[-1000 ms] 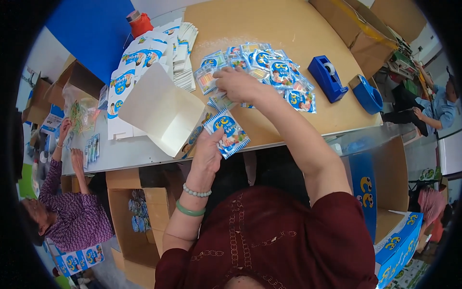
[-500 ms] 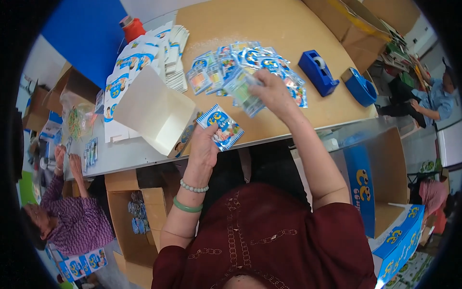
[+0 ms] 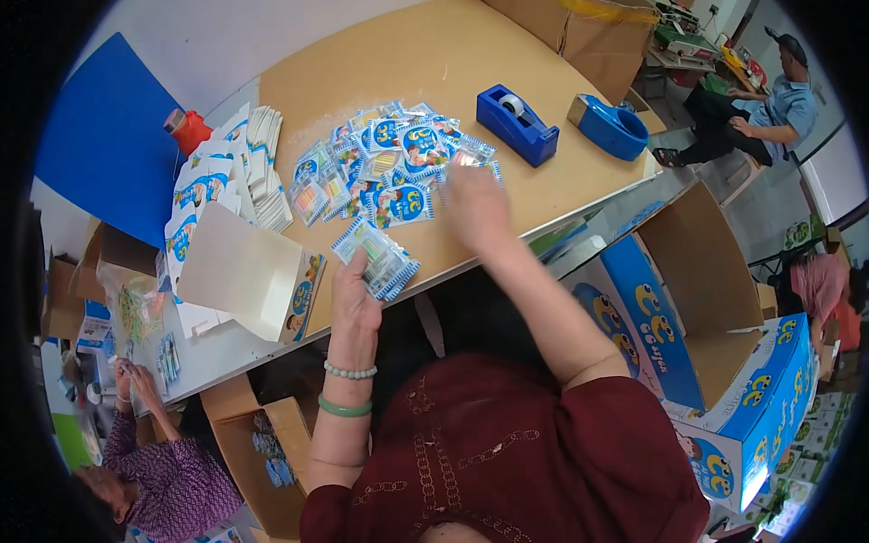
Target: The person folds a flat cardboard sheet into a small box, packs pouches into the box, closes the box flaps, and places the filled boxes into a larger shipping carton.
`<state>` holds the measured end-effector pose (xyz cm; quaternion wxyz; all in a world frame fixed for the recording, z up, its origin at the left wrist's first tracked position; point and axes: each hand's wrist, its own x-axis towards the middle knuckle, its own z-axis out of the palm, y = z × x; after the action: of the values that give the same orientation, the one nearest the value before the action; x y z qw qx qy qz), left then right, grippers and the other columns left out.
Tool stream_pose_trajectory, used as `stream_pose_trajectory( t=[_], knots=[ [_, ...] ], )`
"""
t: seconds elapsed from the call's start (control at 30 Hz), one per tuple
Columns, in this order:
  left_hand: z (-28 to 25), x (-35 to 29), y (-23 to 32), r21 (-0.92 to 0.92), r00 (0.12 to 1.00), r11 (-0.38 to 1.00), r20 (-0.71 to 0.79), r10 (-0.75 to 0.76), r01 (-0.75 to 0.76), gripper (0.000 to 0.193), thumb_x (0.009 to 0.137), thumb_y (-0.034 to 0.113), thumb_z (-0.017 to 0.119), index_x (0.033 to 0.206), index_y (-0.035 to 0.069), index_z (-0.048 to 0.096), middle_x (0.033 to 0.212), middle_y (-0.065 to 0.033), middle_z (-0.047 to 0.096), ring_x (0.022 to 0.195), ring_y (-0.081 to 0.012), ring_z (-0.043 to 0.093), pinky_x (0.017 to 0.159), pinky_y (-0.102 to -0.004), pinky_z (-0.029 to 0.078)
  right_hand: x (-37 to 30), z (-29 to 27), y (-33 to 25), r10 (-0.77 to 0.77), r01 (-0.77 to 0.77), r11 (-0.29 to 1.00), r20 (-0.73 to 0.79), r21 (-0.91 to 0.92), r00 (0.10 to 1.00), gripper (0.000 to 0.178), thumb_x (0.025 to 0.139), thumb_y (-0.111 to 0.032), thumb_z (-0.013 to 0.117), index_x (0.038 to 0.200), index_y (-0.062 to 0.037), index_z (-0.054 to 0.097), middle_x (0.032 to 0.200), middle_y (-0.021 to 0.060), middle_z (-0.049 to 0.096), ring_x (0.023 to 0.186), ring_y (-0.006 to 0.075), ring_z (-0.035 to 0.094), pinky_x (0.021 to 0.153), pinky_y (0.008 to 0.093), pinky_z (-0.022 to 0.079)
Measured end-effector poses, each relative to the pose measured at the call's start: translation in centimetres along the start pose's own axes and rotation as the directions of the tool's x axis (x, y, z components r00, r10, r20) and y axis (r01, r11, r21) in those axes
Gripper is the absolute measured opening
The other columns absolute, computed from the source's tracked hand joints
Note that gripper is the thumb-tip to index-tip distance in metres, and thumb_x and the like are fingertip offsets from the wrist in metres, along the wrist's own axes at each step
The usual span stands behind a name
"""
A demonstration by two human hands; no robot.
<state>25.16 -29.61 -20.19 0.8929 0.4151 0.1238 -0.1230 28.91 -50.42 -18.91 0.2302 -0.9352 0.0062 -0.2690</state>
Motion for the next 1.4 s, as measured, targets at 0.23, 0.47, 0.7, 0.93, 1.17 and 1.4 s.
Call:
stream_pose_trajectory(
  t=[0.23,0.47,0.7,0.93,1.17,1.4],
  knots=[
    [0.1,0.5,0.7,-0.066,0.998,0.997,-0.025,-0.051,0.049,0.029,0.097,0.011,0.047,0.123,-0.001,0.050,0.113,-0.0123,0.062,0.098,-0.0242,0.064,0.082,-0.0414,0.056,4.3,-4.2,2.5,0.134,-0.005,0.966,0.485,-0.257,0.864,0.030,0.079,-0.016,0.064,0.106,-0.0028,0.063,0.102,0.0133,0.066,0.095,0.0340,0.061,0.080,0.0390,0.049],
    [1.1,0.3,0.6,-0.098,0.999,0.994,-0.012,-0.051,0.050,0.030,0.096,0.009,0.045,0.125,0.000,0.048,0.118,-0.0118,0.060,0.101,-0.0236,0.063,0.086,-0.0392,0.054,8.4,3.1,-1.0,0.384,-0.404,0.915,0.310,0.003,0.870,0.039,0.078,-0.026,0.065,0.104,0.0024,0.060,0.106,0.0193,0.063,0.096,0.0319,0.061,0.081,0.0428,0.048],
    [0.6,-0.1,2.4,-0.008,0.997,0.997,-0.011,0.075,-0.075,0.033,0.097,0.008,0.044,0.129,0.002,0.045,0.123,-0.0105,0.058,0.108,-0.0234,0.060,0.091,-0.0394,0.051,7.4,3.7,-0.4,0.270,-0.271,0.962,0.034,0.019,0.962,0.040,0.074,-0.026,0.067,0.104,-0.0004,0.059,0.096,0.0203,0.064,0.091,0.0330,0.063,0.082,0.0380,0.047],
    [1.5,0.7,2.0,0.028,0.979,0.980,0.052,0.198,-0.199,0.033,0.098,0.013,0.046,0.130,0.004,0.043,0.122,-0.0090,0.058,0.107,-0.0207,0.060,0.092,-0.0364,0.049,3.2,-2.0,-3.7,0.006,-0.570,0.338,0.604,0.749,0.797,0.026,0.087,-0.018,0.058,0.108,-0.0018,0.055,0.090,0.0180,0.063,0.084,0.0285,0.063,0.078,0.0317,0.047],
    [1.8,0.1,1.7,-0.011,0.976,0.980,0.089,0.197,-0.197,0.035,0.096,0.011,0.053,0.129,0.005,0.043,0.119,-0.0076,0.058,0.101,-0.0179,0.061,0.089,-0.0331,0.050,1.2,1.7,-7.8,-0.118,-0.234,0.796,0.522,0.558,0.845,0.033,0.092,-0.025,0.053,0.114,-0.0005,0.054,0.098,0.0192,0.063,0.090,0.0313,0.062,0.080,0.0368,0.049],
    [0.0,-0.1,3.0,-0.061,0.987,0.985,-0.025,0.159,-0.160,0.029,0.093,0.004,0.054,0.122,0.002,0.049,0.108,-0.0067,0.061,0.100,-0.0204,0.062,0.088,-0.0384,0.054,13.3,5.4,-4.2,-0.047,0.074,0.991,0.228,-0.108,0.973,0.038,0.081,-0.029,0.063,0.106,-0.0008,0.061,0.109,0.0174,0.063,0.098,0.0363,0.059,0.084,0.0441,0.048]
  ],
)
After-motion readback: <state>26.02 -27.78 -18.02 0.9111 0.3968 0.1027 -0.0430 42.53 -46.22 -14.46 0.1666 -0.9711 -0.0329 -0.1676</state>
